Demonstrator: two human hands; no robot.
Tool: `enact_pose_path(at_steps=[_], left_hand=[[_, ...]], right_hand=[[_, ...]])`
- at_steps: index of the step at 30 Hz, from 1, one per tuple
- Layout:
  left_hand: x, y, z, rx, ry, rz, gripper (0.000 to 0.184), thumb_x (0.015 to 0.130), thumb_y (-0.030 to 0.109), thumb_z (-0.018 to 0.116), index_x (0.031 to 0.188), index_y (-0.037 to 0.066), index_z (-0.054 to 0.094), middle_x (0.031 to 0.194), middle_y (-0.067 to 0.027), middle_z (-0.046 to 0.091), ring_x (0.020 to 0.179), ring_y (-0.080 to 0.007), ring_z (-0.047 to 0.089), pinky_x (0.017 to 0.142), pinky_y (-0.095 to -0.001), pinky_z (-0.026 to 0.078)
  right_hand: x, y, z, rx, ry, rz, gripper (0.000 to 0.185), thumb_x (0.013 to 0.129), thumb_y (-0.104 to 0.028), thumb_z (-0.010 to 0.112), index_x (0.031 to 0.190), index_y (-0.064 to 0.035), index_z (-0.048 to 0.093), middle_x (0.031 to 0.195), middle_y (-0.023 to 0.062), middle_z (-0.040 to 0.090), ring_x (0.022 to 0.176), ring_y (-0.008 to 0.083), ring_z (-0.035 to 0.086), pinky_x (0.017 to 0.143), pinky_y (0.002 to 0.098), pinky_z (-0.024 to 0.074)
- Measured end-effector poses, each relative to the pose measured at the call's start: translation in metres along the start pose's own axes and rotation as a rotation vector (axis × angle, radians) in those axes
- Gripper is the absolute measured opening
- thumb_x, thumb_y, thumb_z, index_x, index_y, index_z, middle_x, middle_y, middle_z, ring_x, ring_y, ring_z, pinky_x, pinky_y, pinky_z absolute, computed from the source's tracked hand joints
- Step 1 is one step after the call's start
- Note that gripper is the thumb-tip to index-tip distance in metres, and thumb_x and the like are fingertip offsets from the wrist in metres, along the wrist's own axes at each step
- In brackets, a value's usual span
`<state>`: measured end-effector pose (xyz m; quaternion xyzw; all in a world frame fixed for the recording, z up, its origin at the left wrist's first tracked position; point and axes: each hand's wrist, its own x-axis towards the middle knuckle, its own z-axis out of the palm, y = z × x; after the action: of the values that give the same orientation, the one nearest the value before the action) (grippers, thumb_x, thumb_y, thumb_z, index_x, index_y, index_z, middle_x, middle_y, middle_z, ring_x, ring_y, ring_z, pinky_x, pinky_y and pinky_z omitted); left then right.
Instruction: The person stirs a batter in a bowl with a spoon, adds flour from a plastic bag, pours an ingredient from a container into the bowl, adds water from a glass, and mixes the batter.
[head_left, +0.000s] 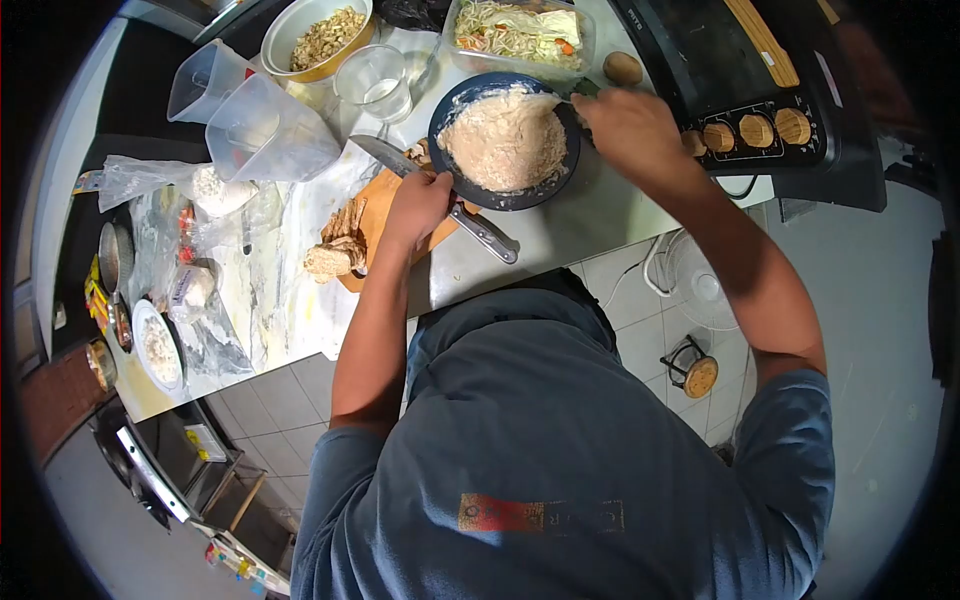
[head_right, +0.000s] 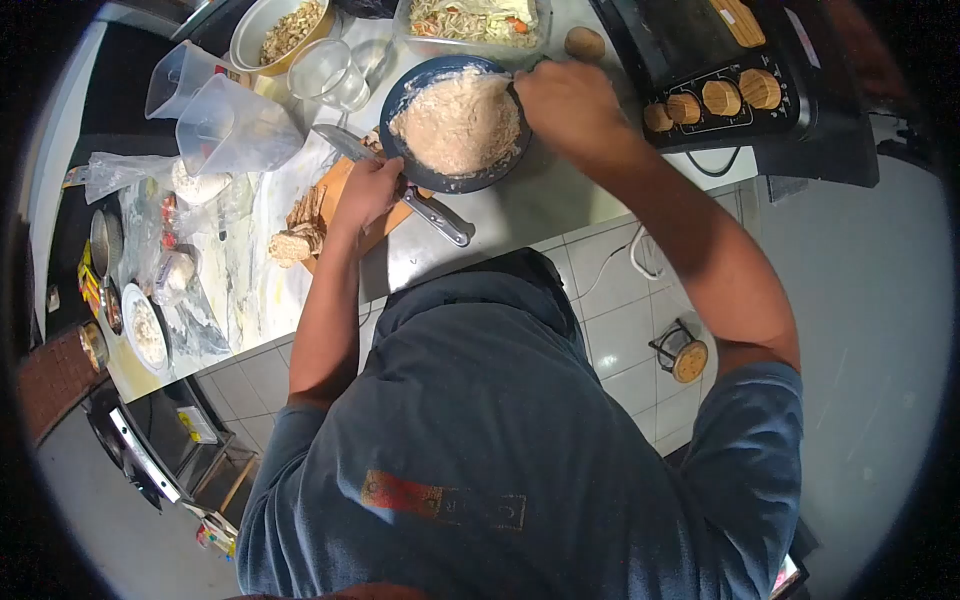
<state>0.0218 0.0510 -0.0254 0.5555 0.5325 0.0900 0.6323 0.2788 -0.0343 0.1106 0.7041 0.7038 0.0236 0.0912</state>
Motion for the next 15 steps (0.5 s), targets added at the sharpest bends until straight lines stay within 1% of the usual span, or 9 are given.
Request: enact_pose_path(at_steps=[1,4,5,6,7,9,11,13,15], left_hand=[[-0.001,0.000,0.002,-0.051,-0.004,0.006,0.033,0.097,0.023,0.053,0.077,-0.002,0.062,0.059,-0.0018,0.052,0.045,-0.0097,0.041,0.043,-0.0269,0.029],[-0.009,0.010,0.003,-0.197,-0.025,-0.058,0.032,0.097,0.022,0.052,0.076,-0.001,0.061,0.059,-0.0013,0.050,0.042,-0.0098,0.039,0.040,-0.0267,0.027],[-0.008,0.008,0.004,-0.201,-0.026,-0.059,0.032,0.097,0.022,0.052,0.076,-0.001,0.061,0.059,-0.0013,0.050,0.042,-0.0098,0.039,0.040,-0.0267,0.027],[-0.007,0.005,0.004,-0.236,-0.027,-0.074,0.033,0.095,0.021,0.052,0.074,-0.002,0.061,0.061,-0.0041,0.054,0.047,-0.0115,0.045,0.045,-0.0278,0.033],[-0.007,0.003,0.005,-0.269,-0.028,-0.089,0.033,0.093,0.020,0.053,0.072,-0.004,0.062,0.062,-0.0070,0.057,0.052,-0.0132,0.051,0.050,-0.0289,0.039],[-0.008,0.001,0.009,-0.294,-0.005,-0.091,0.034,0.094,0.021,0.053,0.072,-0.004,0.062,0.062,-0.0070,0.057,0.052,-0.0135,0.051,0.050,-0.0290,0.039],[-0.011,0.001,0.011,-0.320,0.017,-0.088,0.035,0.095,0.022,0.053,0.072,-0.003,0.062,0.062,-0.0070,0.057,0.051,-0.0137,0.051,0.049,-0.0291,0.039],[-0.012,0.003,0.012,-0.389,-0.005,-0.104,0.024,0.098,0.021,0.052,0.086,0.001,0.057,0.063,-0.0024,0.053,0.042,-0.0082,0.039,0.037,-0.0233,0.027],[-0.008,-0.001,0.010,-0.332,-0.016,-0.092,0.024,0.098,0.021,0.052,0.085,0.001,0.057,0.064,-0.0022,0.053,0.043,-0.0082,0.039,0.037,-0.0235,0.027]], right_hand=[[0.003,0.005,0.001,-0.022,0.031,-0.035,0.033,0.087,-0.008,0.055,0.118,-0.0091,0.067,0.084,0.0102,0.066,0.083,0.0278,0.067,0.073,0.0396,0.0541],[-0.002,0.014,0.010,-0.051,0.092,-0.116,0.033,0.085,-0.008,0.056,0.117,-0.0092,0.067,0.082,0.0103,0.065,0.081,0.0283,0.068,0.071,0.0399,0.0544],[-0.003,0.014,0.013,-0.049,0.128,-0.159,0.033,0.085,-0.008,0.056,0.116,-0.0090,0.067,0.081,0.0104,0.065,0.079,0.0286,0.068,0.071,0.0402,0.0546],[-0.007,0.009,0.012,-0.050,0.124,-0.161,0.033,0.085,-0.008,0.056,0.116,-0.0090,0.067,0.081,0.0104,0.065,0.079,0.0286,0.068,0.071,0.0402,0.0546],[-0.014,0.000,0.008,-0.029,0.033,-0.074,0.032,0.086,-0.008,0.055,0.116,-0.0090,0.067,0.081,0.0115,0.065,0.079,0.0291,0.068,0.071,0.0407,0.0549],[-0.027,-0.016,0.003,-0.009,-0.058,0.015,0.031,0.087,-0.009,0.055,0.115,-0.0091,0.067,0.081,0.0126,0.065,0.078,0.0297,0.069,0.072,0.0413,0.0552],[-0.037,-0.025,0.001,0.065,-0.208,0.136,0.016,0.085,-0.013,0.058,0.094,-0.0064,0.070,0.078,0.0148,0.067,0.078,0.0318,0.070,0.071,0.0435,0.0563],[-0.046,-0.032,0.006,0.155,-0.226,0.173,0.017,0.085,-0.013,0.058,0.096,-0.0066,0.070,0.078,0.0149,0.067,0.079,0.0316,0.070,0.072,0.0438,0.0563],[-0.048,-0.035,0.012,0.246,-0.244,0.210,0.019,0.086,-0.013,0.057,0.099,-0.0068,0.070,0.078,0.0151,0.067,0.081,0.0313,0.070,0.072,0.0442,0.0562]])
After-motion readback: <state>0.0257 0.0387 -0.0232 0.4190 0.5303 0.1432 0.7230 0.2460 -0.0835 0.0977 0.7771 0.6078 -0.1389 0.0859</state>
